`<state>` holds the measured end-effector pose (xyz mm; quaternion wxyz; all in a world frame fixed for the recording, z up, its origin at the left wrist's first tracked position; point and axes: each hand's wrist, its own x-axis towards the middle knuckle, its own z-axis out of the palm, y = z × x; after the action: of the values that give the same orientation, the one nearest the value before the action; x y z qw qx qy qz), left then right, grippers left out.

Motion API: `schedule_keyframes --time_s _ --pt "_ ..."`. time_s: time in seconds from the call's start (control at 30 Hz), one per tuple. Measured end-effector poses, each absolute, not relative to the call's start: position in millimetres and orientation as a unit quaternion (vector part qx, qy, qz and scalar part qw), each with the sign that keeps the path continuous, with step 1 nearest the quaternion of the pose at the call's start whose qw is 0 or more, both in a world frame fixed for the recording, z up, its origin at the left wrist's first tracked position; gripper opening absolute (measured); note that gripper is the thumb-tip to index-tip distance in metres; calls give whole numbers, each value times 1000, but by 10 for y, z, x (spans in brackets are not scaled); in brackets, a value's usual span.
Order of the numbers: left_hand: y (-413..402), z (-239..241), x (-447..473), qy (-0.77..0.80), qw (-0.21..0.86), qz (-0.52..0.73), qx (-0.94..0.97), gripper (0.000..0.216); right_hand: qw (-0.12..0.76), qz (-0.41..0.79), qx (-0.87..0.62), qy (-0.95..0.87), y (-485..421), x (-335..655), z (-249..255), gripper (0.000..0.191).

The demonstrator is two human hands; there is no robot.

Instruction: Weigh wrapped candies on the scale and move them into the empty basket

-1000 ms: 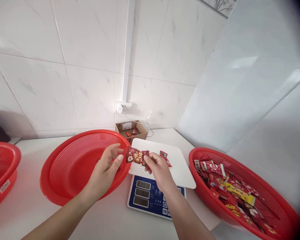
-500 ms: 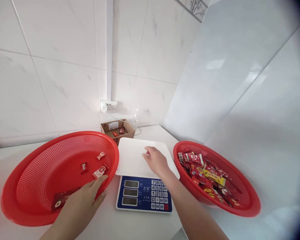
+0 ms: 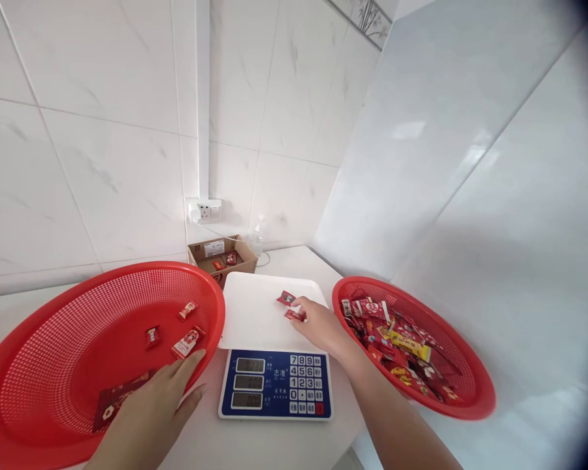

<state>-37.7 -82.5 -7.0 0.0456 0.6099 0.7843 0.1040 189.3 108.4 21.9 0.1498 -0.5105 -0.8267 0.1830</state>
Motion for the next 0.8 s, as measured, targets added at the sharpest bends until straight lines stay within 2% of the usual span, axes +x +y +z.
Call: schedule_keyframes --time_s 0.07,0.13,0.2,0.3,0.37,0.43,0.5,0.7,0.77,0.8 --pt "-831 -57 -374 776 36 85 625 48 227 273 -441 -825 973 1694 303 33" --pt "-838 -40 -369 766 22 84 637 48 290 347 -365 -814 898 1477 376 49" --pt "-845 -34 -368 755 6 90 649 48 308 351 -317 -826 911 1329 423 55" --pt "-851 -59 -378 751 -5 88 655 49 282 228 -351 -863 1096 1328 404 48" --pt "-852 -85 -388 751 -3 89 654 48 211 134 -407 -878 1260 1445 325 45" --pt "-854 -98 -395 749 -4 99 656 47 143 98 -443 -880 1386 1589 221 42" --pt "-855 -89 -395 744 -6 111 658 47 116 101 -455 -877 1454 1706 126 36" --pt "-855 -94 -404 739 -11 116 664 46 168 130 -458 -863 1416 1620 112 37" --pt "-861 -163 -440 740 -9 115 662 47 209 165 -436 -860 1300 1465 210 37" --pt "-863 -207 -466 741 -8 127 659 46 259 240 -399 -846 1219 1382 275 37"
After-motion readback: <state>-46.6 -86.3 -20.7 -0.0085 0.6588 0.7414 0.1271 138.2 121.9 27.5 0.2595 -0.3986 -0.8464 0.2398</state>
